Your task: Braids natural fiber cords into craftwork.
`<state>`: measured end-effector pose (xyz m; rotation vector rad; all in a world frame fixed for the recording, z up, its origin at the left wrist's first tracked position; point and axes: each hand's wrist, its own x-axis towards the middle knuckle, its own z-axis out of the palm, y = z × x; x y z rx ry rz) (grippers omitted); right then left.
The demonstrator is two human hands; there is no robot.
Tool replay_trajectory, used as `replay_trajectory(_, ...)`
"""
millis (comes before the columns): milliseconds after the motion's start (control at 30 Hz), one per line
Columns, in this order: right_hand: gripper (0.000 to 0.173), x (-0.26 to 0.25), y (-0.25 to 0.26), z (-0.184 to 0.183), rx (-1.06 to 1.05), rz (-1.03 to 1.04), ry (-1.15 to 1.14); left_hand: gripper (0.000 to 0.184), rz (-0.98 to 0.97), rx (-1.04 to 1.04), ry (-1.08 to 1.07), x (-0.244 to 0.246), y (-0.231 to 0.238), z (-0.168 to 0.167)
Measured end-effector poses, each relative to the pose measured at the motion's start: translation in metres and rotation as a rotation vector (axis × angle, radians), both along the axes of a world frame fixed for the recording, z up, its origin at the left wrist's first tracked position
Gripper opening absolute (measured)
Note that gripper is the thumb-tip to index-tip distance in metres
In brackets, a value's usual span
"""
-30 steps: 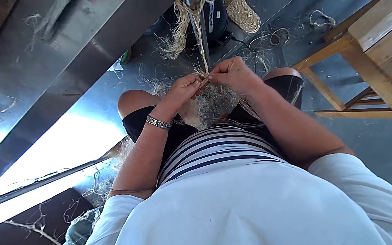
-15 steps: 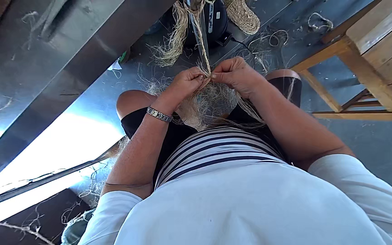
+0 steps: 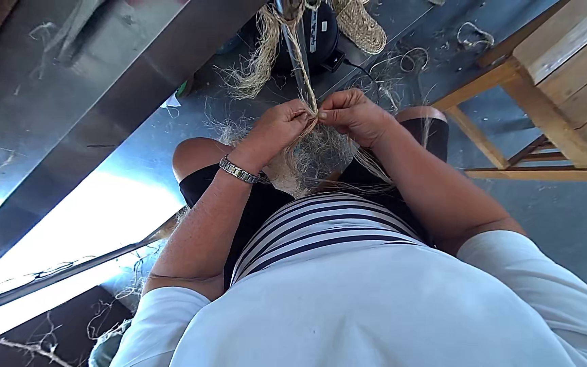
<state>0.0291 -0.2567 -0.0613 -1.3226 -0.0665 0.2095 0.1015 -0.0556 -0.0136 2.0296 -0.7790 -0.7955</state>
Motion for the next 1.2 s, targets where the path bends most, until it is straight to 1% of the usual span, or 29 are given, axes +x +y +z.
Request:
replay_trajectory(100,0.020,0.000,0.003,0.000,-0.025,-0.017,-0.032,0.022,0.014,0.016,-0.023,0.000,0.002,0.001)
replay_trajectory(167,0.019,-0.001,0.006,0.002,-0.051,-0.037,-0.055,0.025,0.003,0.017,-0.044,-0.002,0.005,0.002)
replay_trajectory(233,0.019,-0.001,0.006,0.002,-0.064,-0.040,-0.058,0.028,-0.028,0.060,-0.087,-0.003,0.007,0.004)
replay_trajectory(300,0.019,-0.001,0.007,0.002,-0.065,-0.043,-0.051,0.033,-0.056,0.149,-0.159,-0.007,0.008,0.012)
replay_trajectory(367,0.019,-0.002,0.008,0.003,-0.081,-0.059,-0.043,0.036,-0.077,0.262,-0.277,-0.011,0.006,0.024)
replay_trajectory(433,0.017,-0.003,0.011,0.004,-0.117,-0.098,-0.049,0.035,-0.070,0.354,-0.398,-0.014,0.006,0.033)
replay_trajectory(567,0.013,-0.005,0.023,0.003,-0.202,-0.199,-0.067,0.032,-0.010,0.403,-0.524,-0.030,0.012,0.044)
replay_trajectory(667,0.013,-0.011,0.038,0.011,-0.286,-0.291,-0.055,0.031,0.049,0.390,-0.632,-0.059,0.010,0.042)
replay_trajectory(767,0.015,-0.016,0.048,0.022,-0.393,-0.336,-0.033,0.026,0.098,0.417,-0.749,-0.086,0.002,0.026)
replay_trajectory(833,0.019,-0.019,0.049,0.029,-0.433,-0.305,0.019,0.027,0.103,0.466,-0.774,-0.091,0.000,0.018)
replay_trajectory(933,0.027,-0.026,0.047,0.033,-0.440,-0.235,0.070,0.027,0.088,0.511,-0.790,-0.094,-0.002,0.018)
replay_trajectory(1067,0.021,-0.031,0.047,0.025,-0.369,-0.234,0.060,0.024,0.042,0.493,-0.852,-0.099,-0.002,0.011)
replay_trajectory(1133,0.019,-0.031,0.046,0.024,-0.336,-0.230,0.071,0.024,0.013,0.418,-0.837,-0.098,0.003,0.010)
replay_trajectory(1200,0.019,-0.031,0.043,0.024,-0.304,-0.215,0.087,0.026,0.027,0.302,-0.798,-0.089,0.009,0.014)
